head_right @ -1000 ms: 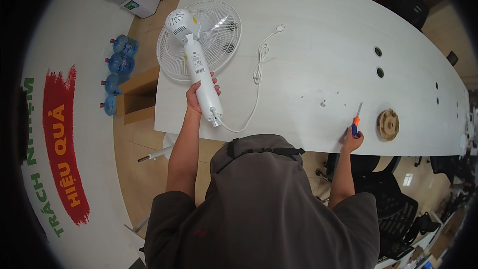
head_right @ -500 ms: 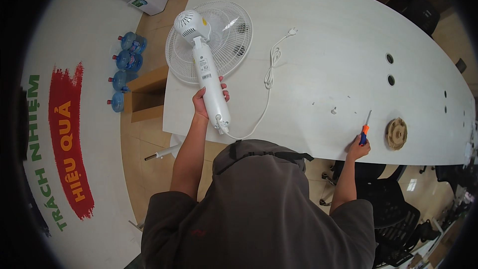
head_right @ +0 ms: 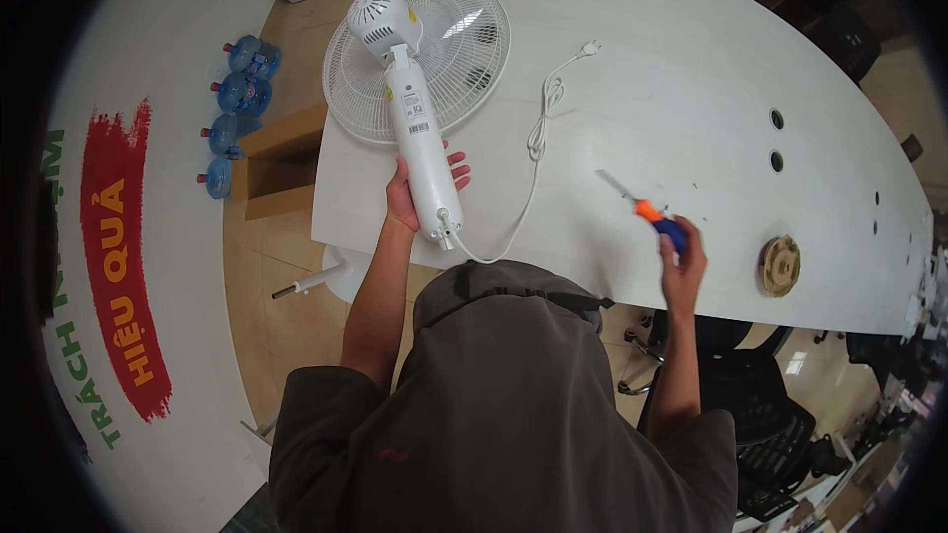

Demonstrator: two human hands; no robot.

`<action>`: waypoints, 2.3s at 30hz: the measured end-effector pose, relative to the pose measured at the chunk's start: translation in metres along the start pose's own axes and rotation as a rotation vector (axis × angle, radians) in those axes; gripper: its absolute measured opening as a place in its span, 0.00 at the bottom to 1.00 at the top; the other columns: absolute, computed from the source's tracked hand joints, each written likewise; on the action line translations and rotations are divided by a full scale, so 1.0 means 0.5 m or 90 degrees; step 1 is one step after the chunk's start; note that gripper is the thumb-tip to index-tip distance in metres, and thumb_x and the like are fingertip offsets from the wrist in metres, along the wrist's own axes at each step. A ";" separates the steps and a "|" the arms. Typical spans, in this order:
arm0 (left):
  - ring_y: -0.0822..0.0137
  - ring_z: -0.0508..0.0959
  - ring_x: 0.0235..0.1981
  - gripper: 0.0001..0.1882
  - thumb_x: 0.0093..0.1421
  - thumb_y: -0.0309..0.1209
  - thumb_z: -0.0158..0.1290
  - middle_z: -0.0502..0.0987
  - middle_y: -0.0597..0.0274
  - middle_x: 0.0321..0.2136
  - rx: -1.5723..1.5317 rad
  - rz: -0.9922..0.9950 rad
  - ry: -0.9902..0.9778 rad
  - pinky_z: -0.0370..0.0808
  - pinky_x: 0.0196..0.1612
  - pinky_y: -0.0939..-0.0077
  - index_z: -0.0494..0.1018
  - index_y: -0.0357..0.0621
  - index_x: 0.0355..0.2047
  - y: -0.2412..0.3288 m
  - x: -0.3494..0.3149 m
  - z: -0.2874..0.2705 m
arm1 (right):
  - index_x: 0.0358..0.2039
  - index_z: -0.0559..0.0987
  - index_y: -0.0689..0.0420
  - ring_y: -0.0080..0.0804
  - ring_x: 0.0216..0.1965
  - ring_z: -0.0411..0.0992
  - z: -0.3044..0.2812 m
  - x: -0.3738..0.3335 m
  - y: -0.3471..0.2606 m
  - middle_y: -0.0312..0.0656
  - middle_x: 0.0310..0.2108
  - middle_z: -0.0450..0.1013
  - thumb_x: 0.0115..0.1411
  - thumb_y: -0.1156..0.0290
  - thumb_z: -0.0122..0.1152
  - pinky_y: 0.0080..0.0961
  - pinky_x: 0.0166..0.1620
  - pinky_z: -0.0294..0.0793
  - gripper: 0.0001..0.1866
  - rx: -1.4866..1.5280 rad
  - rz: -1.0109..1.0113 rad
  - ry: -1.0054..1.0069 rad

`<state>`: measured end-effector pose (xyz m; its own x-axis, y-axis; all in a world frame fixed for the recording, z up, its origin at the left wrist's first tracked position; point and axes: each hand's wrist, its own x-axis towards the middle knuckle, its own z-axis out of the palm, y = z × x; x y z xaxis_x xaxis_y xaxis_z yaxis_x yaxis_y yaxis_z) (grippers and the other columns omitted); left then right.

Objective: Disassemble a white pedestal fan on a desk using a screwdriver.

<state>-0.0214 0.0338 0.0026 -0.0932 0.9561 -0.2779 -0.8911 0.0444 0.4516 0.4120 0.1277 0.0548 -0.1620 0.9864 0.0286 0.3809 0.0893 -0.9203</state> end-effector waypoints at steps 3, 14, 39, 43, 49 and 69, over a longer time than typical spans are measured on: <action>0.40 0.71 0.54 0.51 0.53 0.65 0.53 0.65 0.37 0.55 0.035 -0.046 -0.006 0.64 0.62 0.42 0.52 0.39 0.64 -0.035 -0.044 0.012 | 0.45 0.76 0.63 0.30 0.35 0.75 0.099 -0.010 -0.136 0.43 0.36 0.76 0.57 0.75 0.64 0.22 0.39 0.74 0.15 0.016 -0.097 -0.169; 0.40 0.70 0.56 0.41 0.61 0.55 0.47 0.66 0.38 0.56 0.099 -0.036 0.076 0.68 0.60 0.46 0.56 0.32 0.62 -0.090 -0.114 0.012 | 0.41 0.78 0.63 0.32 0.23 0.71 0.176 -0.005 -0.227 0.44 0.28 0.73 0.55 0.73 0.67 0.24 0.27 0.71 0.14 0.003 -0.188 -0.341; 0.39 0.68 0.58 0.44 0.59 0.56 0.51 0.65 0.36 0.57 0.093 -0.021 0.063 0.66 0.62 0.46 0.55 0.31 0.62 -0.108 -0.109 0.010 | 0.42 0.77 0.58 0.40 0.24 0.70 0.196 0.014 -0.315 0.43 0.27 0.68 0.54 0.70 0.66 0.33 0.28 0.72 0.15 -0.139 -0.319 -0.437; 0.41 0.69 0.58 0.44 0.58 0.57 0.51 0.66 0.38 0.57 0.105 -0.037 0.069 0.67 0.61 0.48 0.56 0.32 0.62 -0.105 -0.109 0.014 | 0.42 0.76 0.58 0.40 0.23 0.70 0.205 0.020 -0.320 0.43 0.26 0.67 0.54 0.70 0.65 0.33 0.28 0.71 0.15 -0.167 -0.310 -0.451; 0.43 0.69 0.58 0.43 0.59 0.57 0.49 0.66 0.40 0.57 0.121 -0.044 0.070 0.69 0.59 0.50 0.56 0.33 0.62 -0.103 -0.110 0.018 | 0.40 0.75 0.57 0.41 0.24 0.71 0.222 0.038 -0.344 0.44 0.26 0.67 0.56 0.70 0.63 0.35 0.28 0.72 0.12 -0.215 -0.345 -0.487; 0.43 0.70 0.58 0.36 0.63 0.51 0.44 0.68 0.40 0.56 0.119 -0.031 0.071 0.69 0.59 0.51 0.59 0.32 0.60 -0.101 -0.105 0.032 | 0.35 0.76 0.64 0.42 0.38 0.71 0.260 0.069 -0.418 0.50 0.37 0.69 0.42 0.83 0.60 0.33 0.42 0.72 0.15 -0.361 -0.579 -0.613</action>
<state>0.0357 -0.0141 0.0080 -0.1099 0.9141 -0.3902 -0.7985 0.1526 0.5823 0.2084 0.1250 0.1973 -0.9941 0.1043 0.0298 0.0803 0.8923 -0.4442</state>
